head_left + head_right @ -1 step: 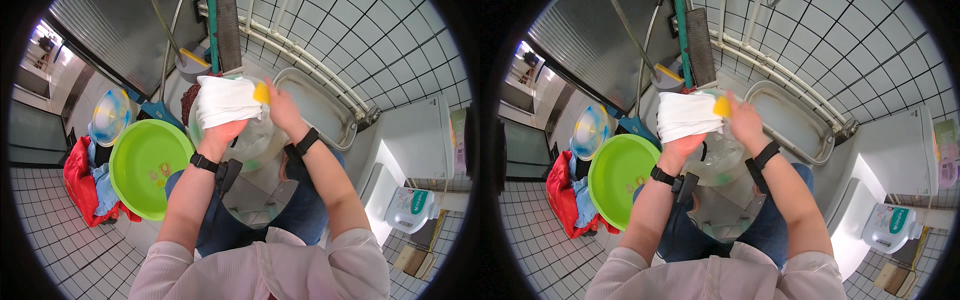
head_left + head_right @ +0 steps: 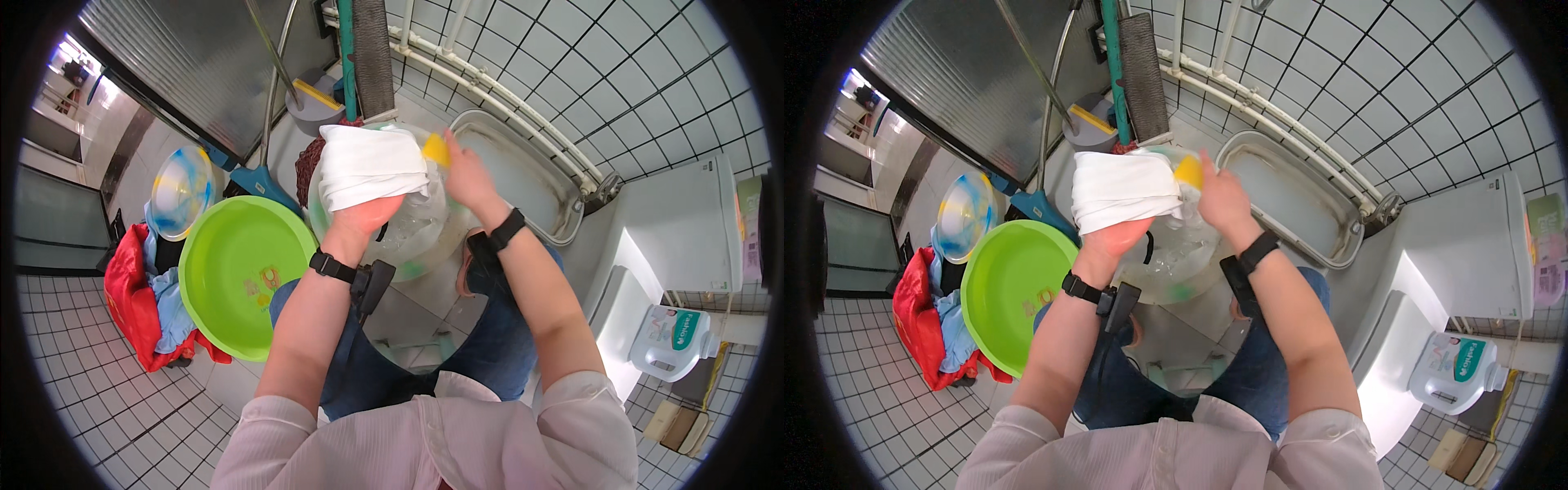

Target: The person washes a white garment by hand in a bucket of soapy water, scrubbing it with a yellow sponge and wringing it out.

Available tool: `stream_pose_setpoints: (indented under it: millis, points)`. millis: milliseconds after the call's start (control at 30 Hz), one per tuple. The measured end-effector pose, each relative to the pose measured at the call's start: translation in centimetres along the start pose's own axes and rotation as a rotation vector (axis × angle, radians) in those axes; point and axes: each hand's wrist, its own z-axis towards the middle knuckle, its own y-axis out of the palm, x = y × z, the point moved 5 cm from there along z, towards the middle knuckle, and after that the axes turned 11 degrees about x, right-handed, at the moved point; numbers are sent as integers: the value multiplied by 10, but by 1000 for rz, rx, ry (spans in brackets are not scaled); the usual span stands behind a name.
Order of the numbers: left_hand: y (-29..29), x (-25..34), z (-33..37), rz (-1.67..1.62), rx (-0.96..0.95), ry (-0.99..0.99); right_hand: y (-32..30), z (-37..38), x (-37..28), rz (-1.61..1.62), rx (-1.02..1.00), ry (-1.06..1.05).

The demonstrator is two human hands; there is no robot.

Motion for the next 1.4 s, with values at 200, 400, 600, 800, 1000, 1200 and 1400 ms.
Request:
stream_pose_setpoints:
  millis: [200,400,600,800,1000,1200,1400]
  points:
    - [-28,-2,10,-81,-81,-87,-9,-16,-83,514,64,-94]
    - [-9,-11,-2,-19,104,-17,9,-9,-89,420,432,-114]
    - [-19,-14,0,-55,59,9,12,2,-72,665,91,344]
    - [-11,-8,-10,-53,102,59,13,-11,-87,633,327,102]
    - [-3,-10,-12,-66,-14,50,43,23,-32,695,159,309]
    - [-15,-3,8,-91,-133,-23,8,-4,-39,325,294,-34]
    - [-9,-9,2,-148,-12,17,-2,-25,-52,-2,187,-315]
